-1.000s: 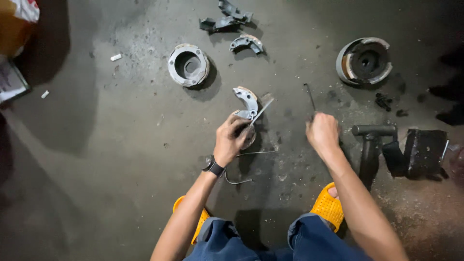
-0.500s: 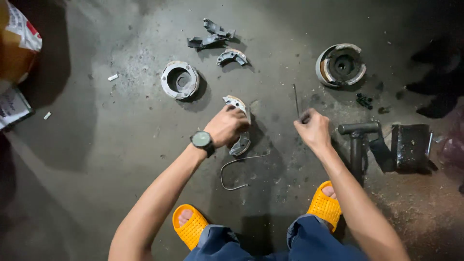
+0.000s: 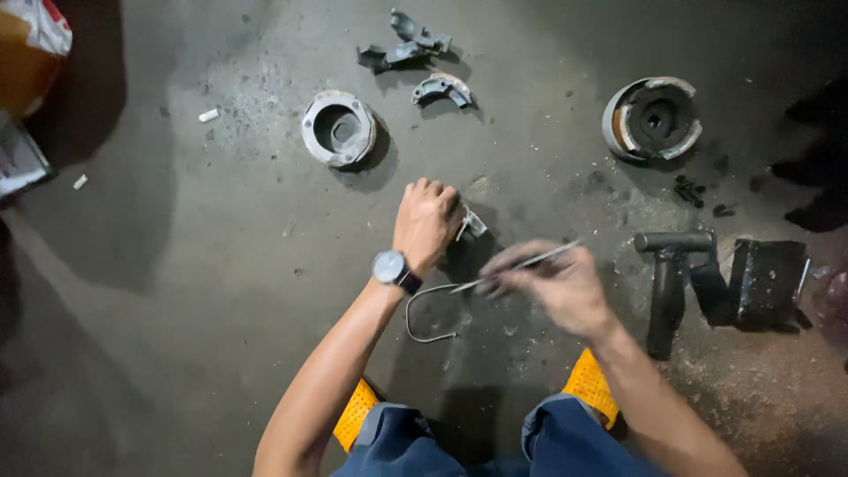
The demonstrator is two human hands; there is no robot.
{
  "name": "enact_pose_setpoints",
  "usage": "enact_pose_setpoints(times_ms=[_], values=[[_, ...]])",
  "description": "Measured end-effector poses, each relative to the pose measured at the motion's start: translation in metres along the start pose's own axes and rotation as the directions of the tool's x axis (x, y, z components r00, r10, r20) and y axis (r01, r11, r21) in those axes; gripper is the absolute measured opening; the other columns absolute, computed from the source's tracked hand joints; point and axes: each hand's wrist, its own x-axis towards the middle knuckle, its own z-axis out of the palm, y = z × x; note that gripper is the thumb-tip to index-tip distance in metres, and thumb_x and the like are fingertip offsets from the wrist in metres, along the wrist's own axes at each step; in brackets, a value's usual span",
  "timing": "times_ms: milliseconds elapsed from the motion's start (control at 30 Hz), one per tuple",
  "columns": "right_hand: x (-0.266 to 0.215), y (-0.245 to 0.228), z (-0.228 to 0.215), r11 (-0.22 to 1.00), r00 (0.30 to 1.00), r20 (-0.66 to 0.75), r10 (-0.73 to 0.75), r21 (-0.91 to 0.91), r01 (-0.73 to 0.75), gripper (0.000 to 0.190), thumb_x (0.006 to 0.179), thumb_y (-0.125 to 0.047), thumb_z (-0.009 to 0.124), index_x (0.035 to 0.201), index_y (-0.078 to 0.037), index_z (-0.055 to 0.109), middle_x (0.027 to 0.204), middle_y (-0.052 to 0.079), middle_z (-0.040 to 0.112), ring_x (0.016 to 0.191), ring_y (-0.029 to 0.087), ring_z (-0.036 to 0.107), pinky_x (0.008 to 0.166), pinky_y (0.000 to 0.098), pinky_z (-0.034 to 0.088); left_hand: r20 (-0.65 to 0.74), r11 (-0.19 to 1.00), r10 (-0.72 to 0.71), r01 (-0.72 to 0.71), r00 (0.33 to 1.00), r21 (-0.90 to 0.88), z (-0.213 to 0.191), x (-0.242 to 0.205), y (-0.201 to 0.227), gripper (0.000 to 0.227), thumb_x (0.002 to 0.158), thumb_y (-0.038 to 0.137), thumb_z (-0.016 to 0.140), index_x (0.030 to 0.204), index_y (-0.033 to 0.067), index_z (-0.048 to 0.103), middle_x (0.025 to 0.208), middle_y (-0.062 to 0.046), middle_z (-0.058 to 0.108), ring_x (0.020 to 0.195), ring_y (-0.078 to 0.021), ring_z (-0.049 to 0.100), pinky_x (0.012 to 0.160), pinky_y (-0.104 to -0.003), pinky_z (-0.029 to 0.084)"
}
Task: The person sits on the workshop floor sorting used motorcycle brake shoes, hubs and springs. They use a long rod tool to work on a brake shoe, then bend and thread a wire by hand, and finally fit brake shoes together with a hub part.
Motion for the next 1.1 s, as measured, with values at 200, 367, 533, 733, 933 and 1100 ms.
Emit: enact_pose_setpoints(times_ms=[200,367,533,733,933,1100], values=[[0.054,0.020,0.058,0.947,0.951,-0.035,-0.308,0.086,0.310,0.021,0.102,-0.001,0.062,0.120,0.003,0.072,0.117,0.016,0.075,0.107,0.024,0.073,0.098,0.0410,0.062,0.043,0.988,0.028,-0.021,0.999,-0.156,-0.001,0.026,-0.010,0.033,0.064,0.030,0.080,0.081,0.0034,0.069,0.084,-0.017,0.061,0.088,-0.0370,0.051,0.075,-0.048,0.039],[0.069,0.016,0.041,0.888,0.895,-0.246,-0.373,0.186,0.421,0.023,0.110,-0.004,0.054,0.130,0.000,0.065,0.130,0.017,0.070,0.117,0.027,0.072,0.105,0.0432,0.062,-0.115,0.973,0.021,-0.046,0.993,-0.224,0.024,0.019,-0.026,0.023,0.086,0.022,0.071,0.105,0.0103,0.074,0.095,-0.008,0.063,0.099,-0.0316,0.051,0.090,-0.045,0.041],[0.039,-0.022,0.065,0.755,0.736,-0.175,-0.654,-0.208,0.621,0.023,0.115,0.003,0.047,0.131,-0.004,0.062,0.132,0.017,0.066,0.117,0.027,0.072,0.102,0.0412,0.065,-0.048,0.990,-0.004,-0.003,0.999,-0.141,0.048,0.029,-0.032,0.016,0.089,0.023,0.073,0.090,0.0081,0.068,0.092,-0.009,0.063,0.101,-0.0323,0.052,0.089,-0.047,0.039],[0.105,0.050,0.062,0.722,0.771,-0.193,-0.607,-0.540,0.433,0.018,0.105,0.005,0.058,0.119,-0.001,0.068,0.118,0.016,0.074,0.112,0.029,0.071,0.103,0.0419,0.055,-0.018,0.992,0.011,-0.014,1.000,-0.126,0.055,0.027,-0.043,0.030,0.078,0.027,0.078,0.090,0.0016,0.067,0.090,-0.013,0.062,0.098,-0.0350,0.053,0.085,-0.050,0.039],[0.144,0.087,0.001,0.927,0.918,-0.326,-0.225,0.220,0.306,0.020,0.101,0.005,0.063,0.121,0.006,0.064,0.117,0.013,0.074,0.110,0.027,0.074,0.101,0.0395,0.063,-0.044,0.915,-0.197,0.168,0.979,-0.366,0.040,0.016,-0.038,0.027,0.078,0.015,0.082,0.103,0.0080,0.072,0.098,-0.009,0.064,0.102,-0.0312,0.054,0.090,-0.044,0.043],[0.136,0.101,-0.017,0.808,0.831,-0.167,-0.530,-0.398,0.435,0.011,0.105,0.003,0.068,0.116,0.004,0.065,0.113,0.017,0.075,0.107,0.027,0.078,0.095,0.0388,0.062,-0.027,0.890,-0.171,0.142,0.985,-0.434,0.031,0.018,-0.036,0.027,0.086,0.011,0.079,0.113,0.0124,0.076,0.104,-0.006,0.064,0.102,-0.0275,0.055,0.093,-0.041,0.044]])
